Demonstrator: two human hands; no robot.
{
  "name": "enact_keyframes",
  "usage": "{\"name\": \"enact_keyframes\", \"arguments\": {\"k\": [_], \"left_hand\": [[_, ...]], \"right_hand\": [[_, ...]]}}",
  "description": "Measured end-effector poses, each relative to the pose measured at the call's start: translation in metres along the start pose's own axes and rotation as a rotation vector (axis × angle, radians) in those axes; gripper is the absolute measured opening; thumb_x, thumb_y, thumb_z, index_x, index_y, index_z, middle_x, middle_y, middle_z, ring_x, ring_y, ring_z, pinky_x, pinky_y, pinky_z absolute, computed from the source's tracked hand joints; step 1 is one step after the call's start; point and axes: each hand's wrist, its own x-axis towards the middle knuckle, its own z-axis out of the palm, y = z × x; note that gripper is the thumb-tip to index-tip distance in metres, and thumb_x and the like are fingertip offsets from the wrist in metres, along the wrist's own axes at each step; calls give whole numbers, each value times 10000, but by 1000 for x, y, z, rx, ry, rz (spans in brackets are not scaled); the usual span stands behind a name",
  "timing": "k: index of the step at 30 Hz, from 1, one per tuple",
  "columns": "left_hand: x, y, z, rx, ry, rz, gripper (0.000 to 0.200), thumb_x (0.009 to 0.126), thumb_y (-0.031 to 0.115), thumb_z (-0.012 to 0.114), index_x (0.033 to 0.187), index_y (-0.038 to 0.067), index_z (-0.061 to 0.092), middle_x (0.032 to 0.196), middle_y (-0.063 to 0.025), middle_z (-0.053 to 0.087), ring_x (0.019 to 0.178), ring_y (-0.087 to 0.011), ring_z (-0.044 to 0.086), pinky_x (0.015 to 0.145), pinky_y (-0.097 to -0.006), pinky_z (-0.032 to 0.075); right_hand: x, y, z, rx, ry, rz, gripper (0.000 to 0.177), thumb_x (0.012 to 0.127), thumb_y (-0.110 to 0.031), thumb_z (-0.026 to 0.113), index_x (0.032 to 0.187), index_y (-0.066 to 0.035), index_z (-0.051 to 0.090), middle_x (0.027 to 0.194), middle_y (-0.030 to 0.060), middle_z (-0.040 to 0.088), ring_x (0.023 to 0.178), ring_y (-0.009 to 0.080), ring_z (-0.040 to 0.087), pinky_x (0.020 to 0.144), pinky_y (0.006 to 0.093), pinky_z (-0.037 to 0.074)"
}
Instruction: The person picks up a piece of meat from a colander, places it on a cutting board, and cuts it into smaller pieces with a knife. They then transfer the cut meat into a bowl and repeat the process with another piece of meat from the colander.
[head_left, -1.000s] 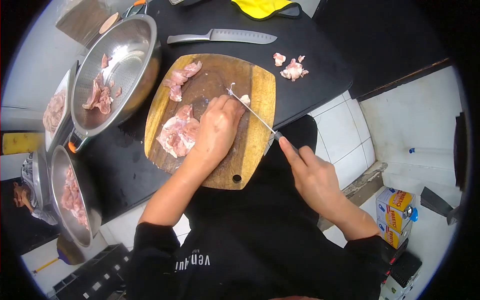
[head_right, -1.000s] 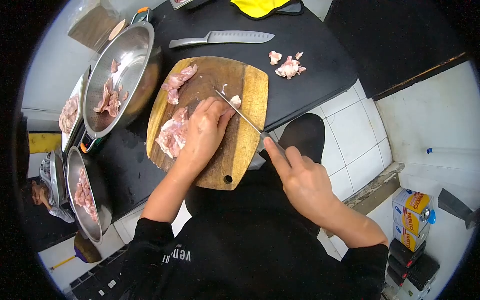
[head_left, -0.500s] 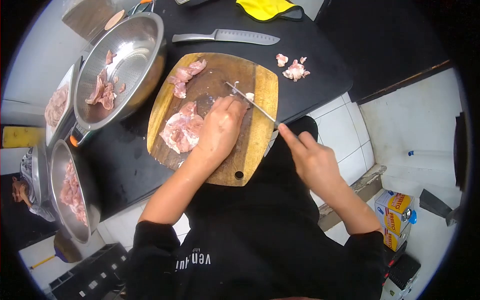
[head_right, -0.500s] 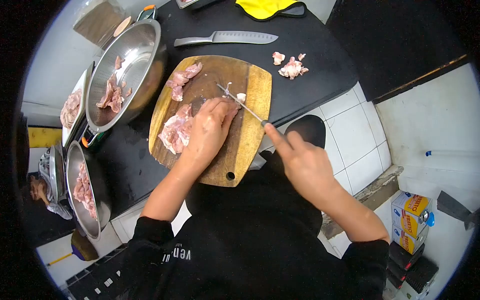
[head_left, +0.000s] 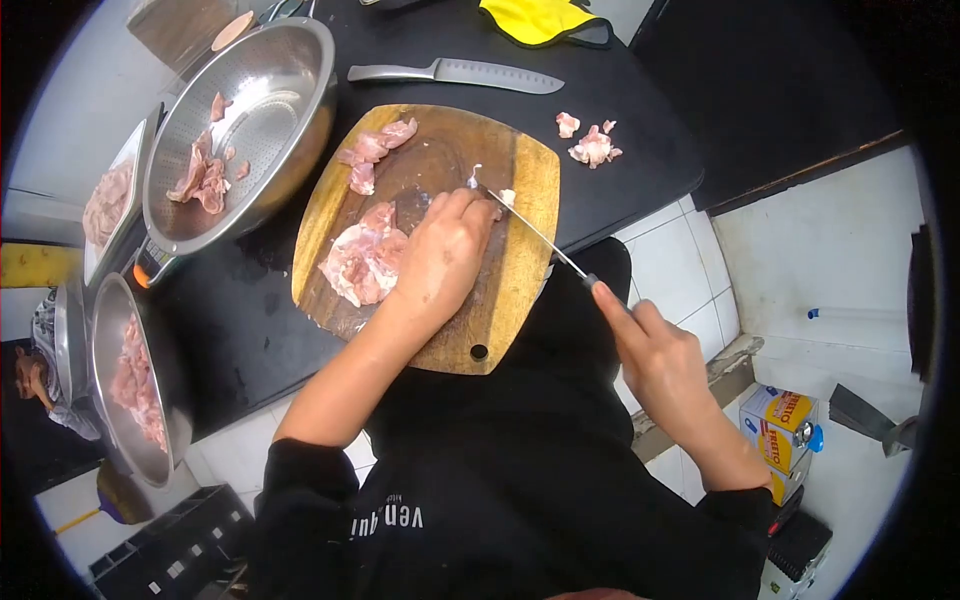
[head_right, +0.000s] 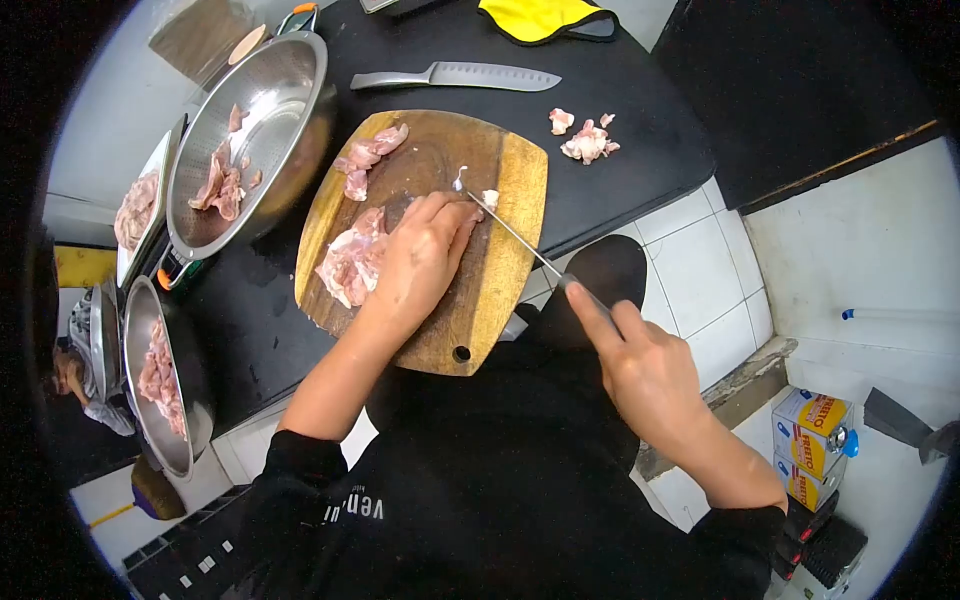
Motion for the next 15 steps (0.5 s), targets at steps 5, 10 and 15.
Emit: {"name": "enact_keyframes", "arguments": {"k": [5, 10, 15], "left_hand": [[-1, 1, -2, -28, -44, -3, 153, 884, 3, 674, 1035, -7, 691, 1029, -146, 668, 968, -352, 642, 870, -431, 524], [0, -2, -13, -40, -152, 19, 164, 886, 8, 666, 1049, 0, 686, 1050, -150, 667, 980, -360, 636, 886, -443, 519], [16, 6, -17, -106, -84, -6, 234, 886, 63, 705, 1112, 6, 695, 1055, -159, 670, 988, -371, 632, 889, -453, 517]], "right_hand": [[9, 5, 7, 55, 0, 25, 682, 842, 26, 689, 1491, -119, 539, 801, 107, 504, 571, 270, 615, 550, 402, 542], [19, 19, 14, 398, 111, 119, 502, 934, -19, 686, 1424, -89, 605, 715, 138, 518, 577, 306, 587, 566, 406, 496], [15, 29, 4, 444, 238, 189, 476, 928, -10, 703, 1395, -82, 644, 730, 122, 565, 581, 212, 530, 589, 324, 457]]}}
